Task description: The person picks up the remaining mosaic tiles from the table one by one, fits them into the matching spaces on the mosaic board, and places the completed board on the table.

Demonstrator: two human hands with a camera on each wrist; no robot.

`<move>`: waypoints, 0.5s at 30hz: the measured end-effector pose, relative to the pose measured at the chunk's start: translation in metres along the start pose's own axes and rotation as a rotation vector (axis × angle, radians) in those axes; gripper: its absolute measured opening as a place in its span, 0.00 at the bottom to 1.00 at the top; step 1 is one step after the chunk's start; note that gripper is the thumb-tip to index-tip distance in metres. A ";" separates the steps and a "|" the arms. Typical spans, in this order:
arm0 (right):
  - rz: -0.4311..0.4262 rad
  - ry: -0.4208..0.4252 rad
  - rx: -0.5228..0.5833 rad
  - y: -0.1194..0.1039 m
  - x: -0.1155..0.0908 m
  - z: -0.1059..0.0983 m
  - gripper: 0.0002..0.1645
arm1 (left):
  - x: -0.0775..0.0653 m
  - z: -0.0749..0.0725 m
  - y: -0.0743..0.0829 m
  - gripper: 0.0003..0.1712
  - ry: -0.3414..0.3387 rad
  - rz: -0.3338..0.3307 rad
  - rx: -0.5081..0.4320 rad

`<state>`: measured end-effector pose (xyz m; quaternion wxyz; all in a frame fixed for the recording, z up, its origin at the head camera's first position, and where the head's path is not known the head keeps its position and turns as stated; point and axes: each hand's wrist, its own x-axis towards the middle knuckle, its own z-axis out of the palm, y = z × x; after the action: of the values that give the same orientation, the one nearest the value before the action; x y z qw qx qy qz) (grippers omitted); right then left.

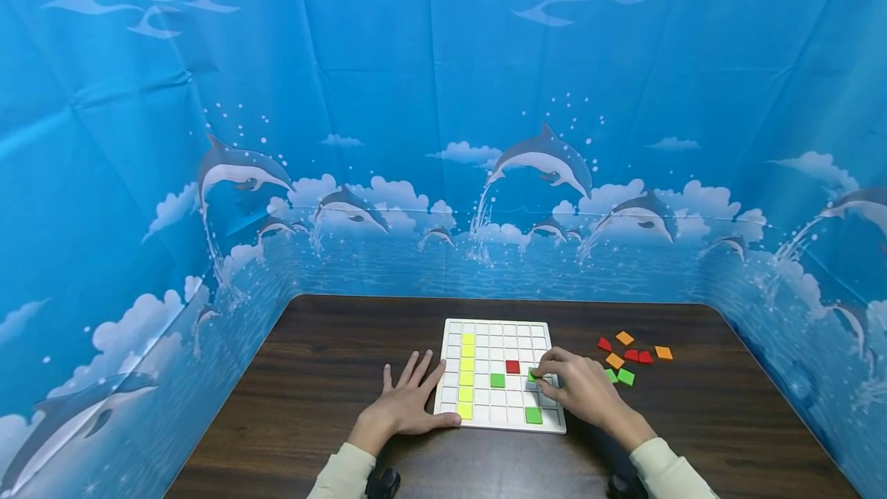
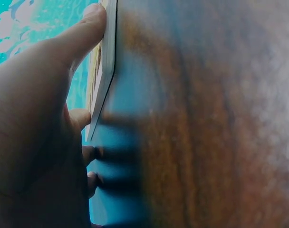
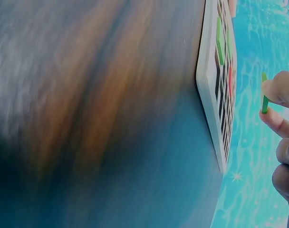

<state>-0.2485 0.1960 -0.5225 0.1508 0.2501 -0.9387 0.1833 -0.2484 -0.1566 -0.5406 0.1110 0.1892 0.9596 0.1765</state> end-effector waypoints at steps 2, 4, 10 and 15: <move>-0.009 -0.010 0.007 -0.004 0.001 0.001 0.08 | 0.000 0.000 0.000 0.66 -0.002 -0.003 -0.001; -0.013 -0.021 0.019 -0.008 0.002 0.002 0.08 | 0.000 0.001 -0.002 0.66 0.000 -0.002 -0.001; -0.019 -0.046 0.033 -0.020 0.005 0.008 0.07 | 0.003 0.004 -0.004 0.65 -0.009 -0.024 0.013; -0.047 -0.039 0.050 -0.028 0.008 0.015 0.06 | 0.001 -0.001 0.001 0.65 -0.026 -0.025 0.015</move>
<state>-0.2434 0.1639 -0.5249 0.1303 0.2791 -0.9305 0.1985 -0.2495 -0.1559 -0.5398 0.1243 0.1801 0.9616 0.1654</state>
